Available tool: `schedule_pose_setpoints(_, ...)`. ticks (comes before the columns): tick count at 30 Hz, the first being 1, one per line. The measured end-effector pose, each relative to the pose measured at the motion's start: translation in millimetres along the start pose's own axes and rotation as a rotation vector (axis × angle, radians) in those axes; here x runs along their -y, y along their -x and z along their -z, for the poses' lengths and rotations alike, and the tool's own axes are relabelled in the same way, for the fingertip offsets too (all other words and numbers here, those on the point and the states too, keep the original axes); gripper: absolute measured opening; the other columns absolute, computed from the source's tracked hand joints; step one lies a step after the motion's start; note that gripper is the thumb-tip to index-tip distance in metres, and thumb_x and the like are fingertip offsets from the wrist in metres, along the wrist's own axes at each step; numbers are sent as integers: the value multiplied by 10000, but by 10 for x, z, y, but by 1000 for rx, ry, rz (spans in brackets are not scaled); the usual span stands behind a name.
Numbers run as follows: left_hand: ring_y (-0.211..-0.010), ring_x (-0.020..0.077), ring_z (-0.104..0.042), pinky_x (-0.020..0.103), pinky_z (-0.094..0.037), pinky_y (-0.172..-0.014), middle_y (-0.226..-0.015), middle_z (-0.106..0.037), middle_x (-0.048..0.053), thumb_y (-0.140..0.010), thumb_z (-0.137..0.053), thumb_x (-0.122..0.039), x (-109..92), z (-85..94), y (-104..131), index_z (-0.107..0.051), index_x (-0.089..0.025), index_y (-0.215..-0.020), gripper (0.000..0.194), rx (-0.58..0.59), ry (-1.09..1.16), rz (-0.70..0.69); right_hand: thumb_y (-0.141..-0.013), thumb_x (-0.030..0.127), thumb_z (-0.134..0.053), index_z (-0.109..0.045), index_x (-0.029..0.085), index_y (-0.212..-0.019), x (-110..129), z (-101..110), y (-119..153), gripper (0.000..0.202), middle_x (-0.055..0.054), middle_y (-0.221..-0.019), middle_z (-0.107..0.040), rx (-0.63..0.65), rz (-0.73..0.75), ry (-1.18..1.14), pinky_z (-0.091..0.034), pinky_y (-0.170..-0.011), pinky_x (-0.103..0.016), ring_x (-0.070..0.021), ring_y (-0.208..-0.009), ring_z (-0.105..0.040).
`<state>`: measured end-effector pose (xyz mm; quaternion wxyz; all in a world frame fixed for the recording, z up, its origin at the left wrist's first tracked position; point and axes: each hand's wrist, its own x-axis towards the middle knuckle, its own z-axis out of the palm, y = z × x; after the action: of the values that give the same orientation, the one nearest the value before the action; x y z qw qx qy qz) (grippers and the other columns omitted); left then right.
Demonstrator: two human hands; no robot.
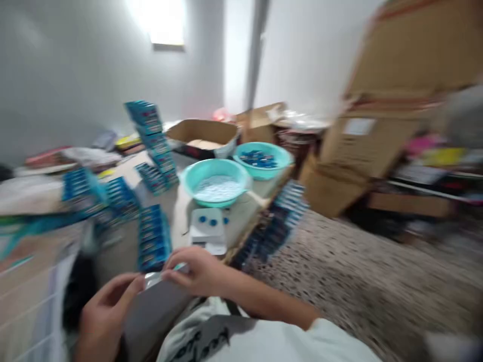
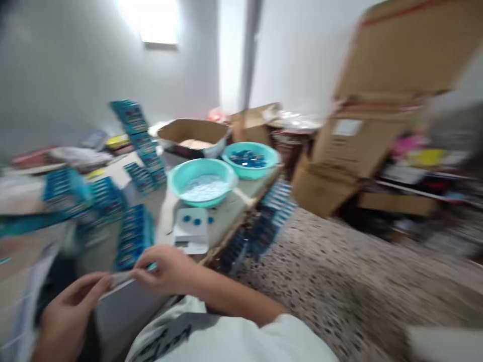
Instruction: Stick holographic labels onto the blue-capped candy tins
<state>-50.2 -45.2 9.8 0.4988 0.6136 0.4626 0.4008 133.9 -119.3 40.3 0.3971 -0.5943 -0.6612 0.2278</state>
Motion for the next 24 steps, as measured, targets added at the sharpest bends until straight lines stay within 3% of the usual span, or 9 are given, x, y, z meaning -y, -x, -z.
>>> schedule_pose_setpoints(1,-584,197,-637,283,-547,-518,-627,-693,6,-503,-904,-605,-4,82,-65,-720,-203,-684,478,-78,-11,12,-923,216,-663,-748,204,-798,-75,10,-115,152,-6,-816,-746,-28,31,-22,-487,-720,-232,-135,-771,-658)
schedule_pose_setpoints(4,-631,208,-675,280,-560,-595,-655,-724,50,-549,-886,-528,-95,128,-424,-749,-193,-659,378,-110,-52,-19,-938,252,-610,-695,163,-756,-327,89,-540,219,-23,-745,-680,31,54,-93,-426,-656,-260,-142,-693,-591)
schedule_pose_setpoints(10,-639,206,-658,297,-533,-631,-670,-738,81,-500,-904,-416,-201,-24,-1276,-775,-172,-665,321,-115,-72,87,-906,333,-569,-608,166,-681,-687,116,-1332,283,18,-628,-561,110,-139,-112,-328,-573,-251,-123,-614,-503)
schedule_pose_setpoints(15,-683,198,-647,307,-501,-701,-675,-742,62,-560,-846,-362,-147,-189,-1946,-780,-167,-678,238,-109,-197,152,-847,332,-562,-569,175,-608,-1012,23,-1897,286,28,-540,-491,68,-314,-76,-298,-565,-269,-128,-572,-456)
schedule_pose_setpoints(19,-738,216,-663,308,-475,-709,-699,-752,40,-578,-812,-371,-82,-308,-2328,-783,-178,-683,222,-56,-323,173,-803,276,-554,-552,186,-579,-1251,-9,-2156,242,-8,-571,-571,32,-367,-89,-315,-567,-271,-146,-586,-493)
schedule_pose_setpoints(24,-816,255,-684,322,-475,-745,-692,-751,31,-541,-819,-335,-9,-350,-2517,-777,-205,-626,162,13,-383,169,-780,245,-577,-596,172,-601,-1467,-30,-2209,194,-32,-627,-657,40,-420,-187,-396,-589,-247,-156,-610,-583)
